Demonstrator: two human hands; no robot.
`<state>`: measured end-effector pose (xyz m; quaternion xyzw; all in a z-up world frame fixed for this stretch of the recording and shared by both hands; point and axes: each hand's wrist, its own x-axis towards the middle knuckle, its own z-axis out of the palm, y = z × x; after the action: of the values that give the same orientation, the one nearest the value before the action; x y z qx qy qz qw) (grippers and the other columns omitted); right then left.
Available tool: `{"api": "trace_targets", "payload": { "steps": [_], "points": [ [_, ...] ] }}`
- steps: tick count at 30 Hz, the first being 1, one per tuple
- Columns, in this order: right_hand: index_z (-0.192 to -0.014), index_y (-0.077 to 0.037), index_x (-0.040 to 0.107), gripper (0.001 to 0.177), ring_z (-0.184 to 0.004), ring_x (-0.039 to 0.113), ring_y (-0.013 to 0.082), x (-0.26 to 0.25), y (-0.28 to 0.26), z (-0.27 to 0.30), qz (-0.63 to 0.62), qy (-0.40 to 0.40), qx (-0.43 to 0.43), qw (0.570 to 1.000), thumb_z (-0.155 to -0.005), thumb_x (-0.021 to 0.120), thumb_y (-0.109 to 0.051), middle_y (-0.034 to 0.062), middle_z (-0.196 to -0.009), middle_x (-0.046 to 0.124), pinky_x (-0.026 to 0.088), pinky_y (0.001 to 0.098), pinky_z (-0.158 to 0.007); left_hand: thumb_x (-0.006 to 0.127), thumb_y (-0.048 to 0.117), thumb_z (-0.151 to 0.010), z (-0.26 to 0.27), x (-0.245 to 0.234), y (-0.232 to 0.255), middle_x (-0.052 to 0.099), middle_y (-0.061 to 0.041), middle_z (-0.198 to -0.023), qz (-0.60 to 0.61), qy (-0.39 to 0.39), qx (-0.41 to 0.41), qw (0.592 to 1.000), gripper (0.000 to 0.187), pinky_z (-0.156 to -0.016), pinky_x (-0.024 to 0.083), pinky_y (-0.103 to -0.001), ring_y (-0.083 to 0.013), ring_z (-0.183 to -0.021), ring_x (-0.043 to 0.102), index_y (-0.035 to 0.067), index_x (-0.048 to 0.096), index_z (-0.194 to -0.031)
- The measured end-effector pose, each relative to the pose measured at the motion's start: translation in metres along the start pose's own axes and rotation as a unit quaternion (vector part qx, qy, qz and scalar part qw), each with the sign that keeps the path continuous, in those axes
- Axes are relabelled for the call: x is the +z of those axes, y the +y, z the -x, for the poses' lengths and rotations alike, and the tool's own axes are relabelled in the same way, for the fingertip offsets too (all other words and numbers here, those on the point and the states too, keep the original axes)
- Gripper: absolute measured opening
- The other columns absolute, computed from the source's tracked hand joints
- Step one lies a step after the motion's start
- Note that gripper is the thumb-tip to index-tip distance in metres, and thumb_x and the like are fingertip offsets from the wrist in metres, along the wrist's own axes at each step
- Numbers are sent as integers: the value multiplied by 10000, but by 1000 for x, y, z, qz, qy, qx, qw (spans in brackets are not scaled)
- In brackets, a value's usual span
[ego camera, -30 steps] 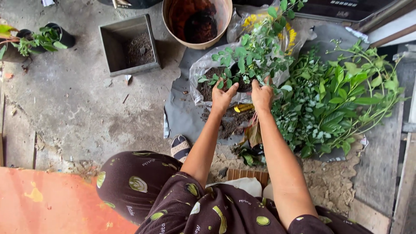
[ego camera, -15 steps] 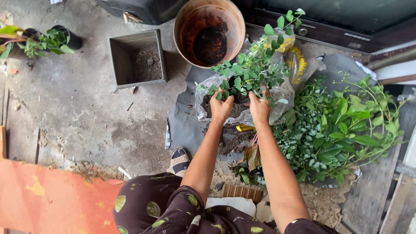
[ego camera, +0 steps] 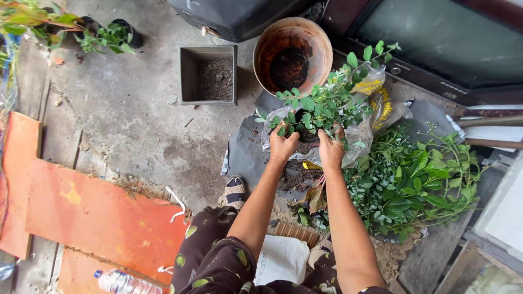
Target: Repotting small green plants into a square plastic pot with fresh soil.
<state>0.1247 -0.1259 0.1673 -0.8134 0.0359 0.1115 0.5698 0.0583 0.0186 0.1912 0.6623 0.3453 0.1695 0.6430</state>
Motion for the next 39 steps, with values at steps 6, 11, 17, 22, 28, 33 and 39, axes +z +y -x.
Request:
{"api": "trace_targets", "payload": {
  "steps": [6,11,17,22,28,33,39],
  "points": [
    [-1304,-30,615,455,-1092,641,239,-16,-88,38,8,-33,5,999,-926,716,-263,100,-1217,683,472,358,-968,670,75,-798,31,-32,57,669,-43,-842,-32,5,-76,997,341,-740,518,-274,-117,-758,561,-5,706,-1128],
    [-1280,-30,635,372,-1030,654,222,-24,-134,66,-72,-74,37,994,-954,709,-193,109,-1198,690,535,346,-864,644,50,-769,57,-65,143,738,-44,-976,-8,25,-23,999,577,-839,511,-252,-105,-849,596,71,659,-1346],
    [-1314,-35,620,375,-975,697,198,-45,-257,98,-107,-111,86,984,-955,664,-133,91,-1169,686,638,334,-688,646,32,-761,75,-89,222,772,-76,-1117,4,42,-14,999,562,-918,504,-240,-98,-957,643,78,676,-1321],
    [-1321,-37,566,417,-950,701,212,-59,-316,117,-172,-122,138,968,-927,669,-126,64,-1180,651,649,349,-635,625,49,-763,96,-110,301,775,-83,-1137,27,62,9,998,590,-905,492,-240,-87,-952,630,90,674,-1350],
    [-1402,-33,603,437,-1074,670,202,-76,-357,133,-37,-176,-6,984,-990,707,-134,108,-1261,687,553,343,-913,703,99,-756,121,-129,325,784,-85,-993,5,112,-43,993,447,-871,539,-259,-119,-888,689,44,718,-1200],
    [-1428,-77,551,524,-1176,609,174,-80,-427,157,-104,-244,20,964,-925,689,-124,53,-1331,622,504,334,-994,707,160,-754,142,-154,390,760,-84,-890,-5,140,-92,986,490,-755,542,-278,-118,-701,589,102,709,-1240],
    [-1444,-67,563,528,-1237,606,181,-65,-464,174,-136,-317,-8,939,-933,692,-101,71,-1387,621,475,346,-1079,685,172,-734,156,-188,423,752,-62,-927,-16,173,-79,982,590,-760,542,-275,-128,-682,585,174,672,-1324]
  ]
}}
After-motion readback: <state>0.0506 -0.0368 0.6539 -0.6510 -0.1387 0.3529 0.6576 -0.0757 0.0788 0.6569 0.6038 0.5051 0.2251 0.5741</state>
